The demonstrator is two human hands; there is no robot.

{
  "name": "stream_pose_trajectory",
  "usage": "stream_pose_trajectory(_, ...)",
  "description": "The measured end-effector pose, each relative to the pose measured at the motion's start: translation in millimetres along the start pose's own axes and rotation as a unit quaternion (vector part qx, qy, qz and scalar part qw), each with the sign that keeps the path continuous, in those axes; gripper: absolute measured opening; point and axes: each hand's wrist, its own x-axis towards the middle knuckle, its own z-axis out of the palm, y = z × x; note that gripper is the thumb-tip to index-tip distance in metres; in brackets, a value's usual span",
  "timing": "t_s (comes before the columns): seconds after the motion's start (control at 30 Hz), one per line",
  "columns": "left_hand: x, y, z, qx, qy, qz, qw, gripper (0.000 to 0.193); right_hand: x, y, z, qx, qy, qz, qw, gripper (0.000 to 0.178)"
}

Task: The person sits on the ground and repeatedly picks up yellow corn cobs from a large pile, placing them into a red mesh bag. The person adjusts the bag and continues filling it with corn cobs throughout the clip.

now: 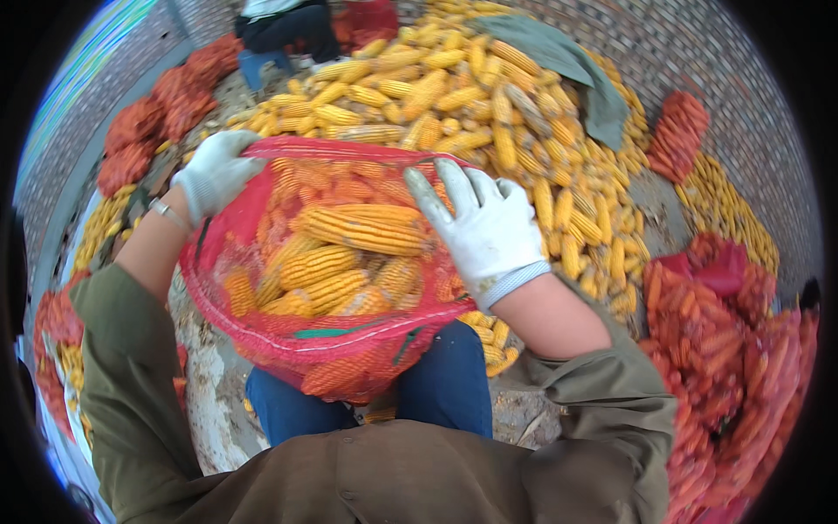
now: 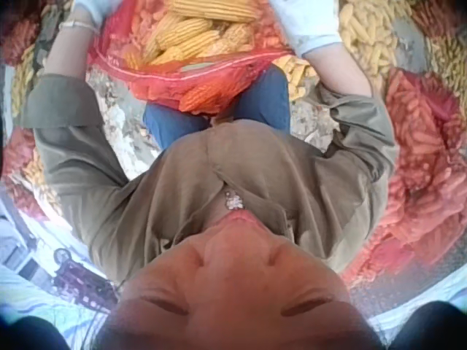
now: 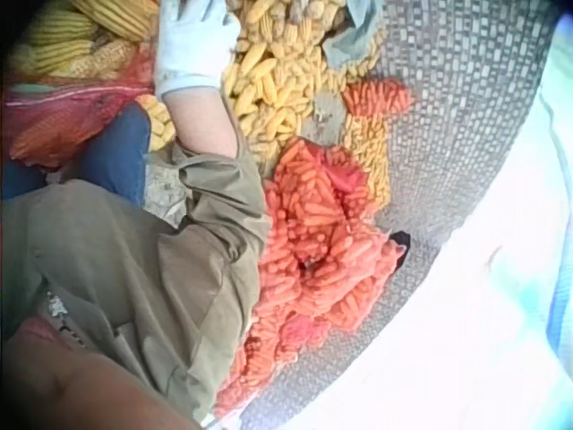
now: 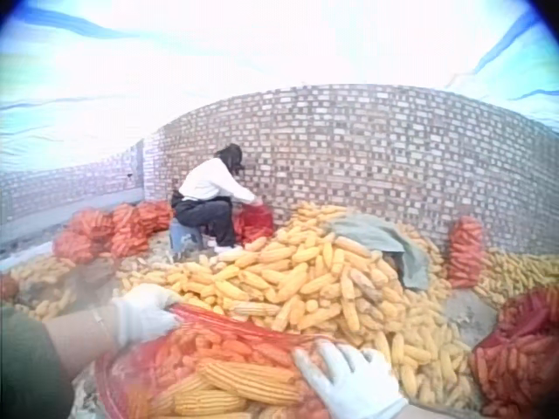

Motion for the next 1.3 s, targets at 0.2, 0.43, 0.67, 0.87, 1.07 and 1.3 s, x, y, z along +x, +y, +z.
stream_pose_trajectory(0.2,-35,-10,19,-0.138,0.097,0.088,0.982,0.064,-111,-26,35,0.554,0.354,0.388,0.645,0.055)
stream_pose_trajectory(0.43,-162,9,-10,0.046,0.193,0.013,0.98,0.061,-341,-75,251,0.288,-0.275,0.723,0.564,0.092)
stream_pose_trajectory(0.67,-191,85,38,-0.238,0.214,-0.172,0.932,0.055,-435,34,320,0.149,-0.549,0.599,0.564,0.126)
stream_pose_trajectory(0.87,-226,0,31,-0.581,0.04,-0.195,0.789,0.058,-471,11,368,0.111,-0.58,0.592,0.549,0.09)
stream_pose_trajectory(1.07,-257,15,62,-0.124,0.048,-0.189,0.973,0.057,-444,-27,326,0.082,-0.423,0.657,0.619,0.069)
stream_pose_trajectory(1.3,-225,83,72,-0.372,0.173,-0.245,0.879,0.052,-305,61,294,0.546,0.391,0.67,0.316,0.056)
